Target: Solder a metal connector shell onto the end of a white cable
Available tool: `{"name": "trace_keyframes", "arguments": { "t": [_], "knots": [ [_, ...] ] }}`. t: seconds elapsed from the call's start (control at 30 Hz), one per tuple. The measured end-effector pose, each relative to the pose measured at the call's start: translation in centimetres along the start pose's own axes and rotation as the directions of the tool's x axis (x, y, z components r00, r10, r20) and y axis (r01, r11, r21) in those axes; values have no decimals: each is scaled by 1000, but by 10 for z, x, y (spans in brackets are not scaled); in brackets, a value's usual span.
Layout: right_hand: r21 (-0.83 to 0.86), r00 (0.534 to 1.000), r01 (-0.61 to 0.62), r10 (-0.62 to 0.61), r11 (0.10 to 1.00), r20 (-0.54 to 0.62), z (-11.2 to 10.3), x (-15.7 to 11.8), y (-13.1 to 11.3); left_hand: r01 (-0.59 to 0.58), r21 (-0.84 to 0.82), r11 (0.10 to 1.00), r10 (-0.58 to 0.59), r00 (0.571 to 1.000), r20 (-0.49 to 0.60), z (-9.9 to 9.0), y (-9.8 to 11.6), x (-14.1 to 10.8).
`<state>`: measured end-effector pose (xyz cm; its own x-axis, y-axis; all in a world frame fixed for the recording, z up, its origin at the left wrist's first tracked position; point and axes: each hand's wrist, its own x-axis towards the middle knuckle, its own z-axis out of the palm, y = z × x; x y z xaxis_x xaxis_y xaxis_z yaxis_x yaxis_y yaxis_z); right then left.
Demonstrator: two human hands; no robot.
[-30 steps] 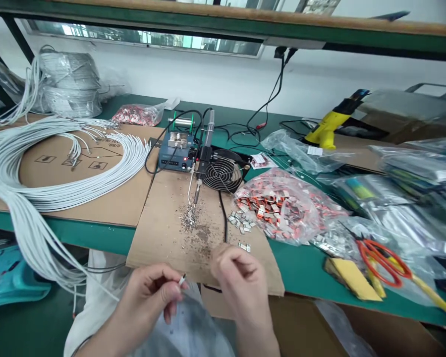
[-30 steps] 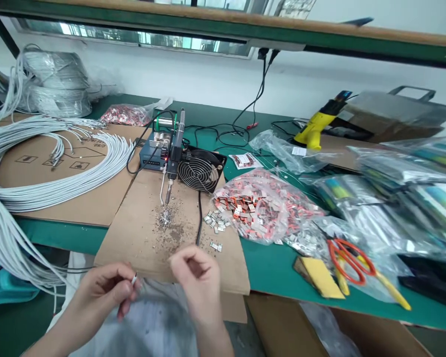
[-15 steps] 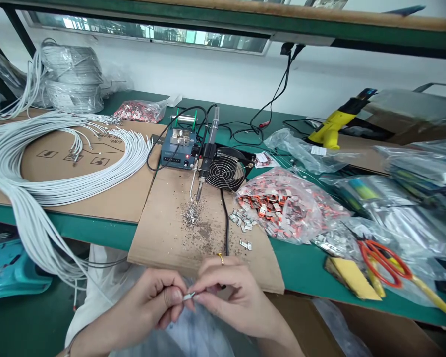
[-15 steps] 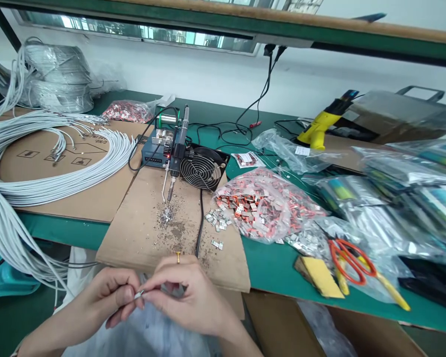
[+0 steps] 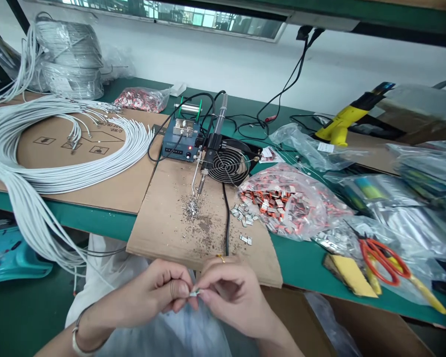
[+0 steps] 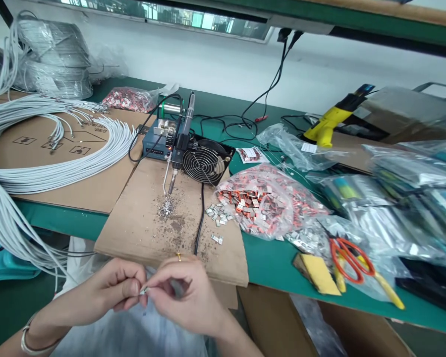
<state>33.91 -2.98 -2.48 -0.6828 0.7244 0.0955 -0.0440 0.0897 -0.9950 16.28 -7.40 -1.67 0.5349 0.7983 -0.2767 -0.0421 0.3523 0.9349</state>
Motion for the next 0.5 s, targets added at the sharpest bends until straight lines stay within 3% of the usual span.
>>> {"name": "trace_keyframes", "arguments": {
  "t": [0.03,0.1,0.17,0.2,0.27,0.37,0.43,0.5],
  "knots": [
    [206,994,-111,112,972,6,3,0,4,-16,123,992,21,999,-41,1,1,-2],
    [526,954,-288,290,800,79,9,0,10,-26,382,924,79,989,-123,4,0,-5],
    [627,924,-352,363,695,116,10,-1,13,-19,519,854,124,978,-168,6,0,-7],
    [605,925,-350,366,716,102,10,-1,12,-24,538,842,140,974,-177,7,-1,-8],
    [454,944,-298,329,840,10,6,-4,6,-46,554,832,185,963,-197,9,-1,-8],
    [12,980,-146,146,989,-134,0,-10,-5,-73,610,789,274,931,-242,10,-1,-5],
    [-243,986,-71,32,967,-164,-2,-13,-9,-94,649,755,317,918,-236,11,-2,-3],
    [-361,985,-38,-25,932,-170,-3,-14,-11,-128,668,733,357,909,-217,12,-3,-2]
  ]
}}
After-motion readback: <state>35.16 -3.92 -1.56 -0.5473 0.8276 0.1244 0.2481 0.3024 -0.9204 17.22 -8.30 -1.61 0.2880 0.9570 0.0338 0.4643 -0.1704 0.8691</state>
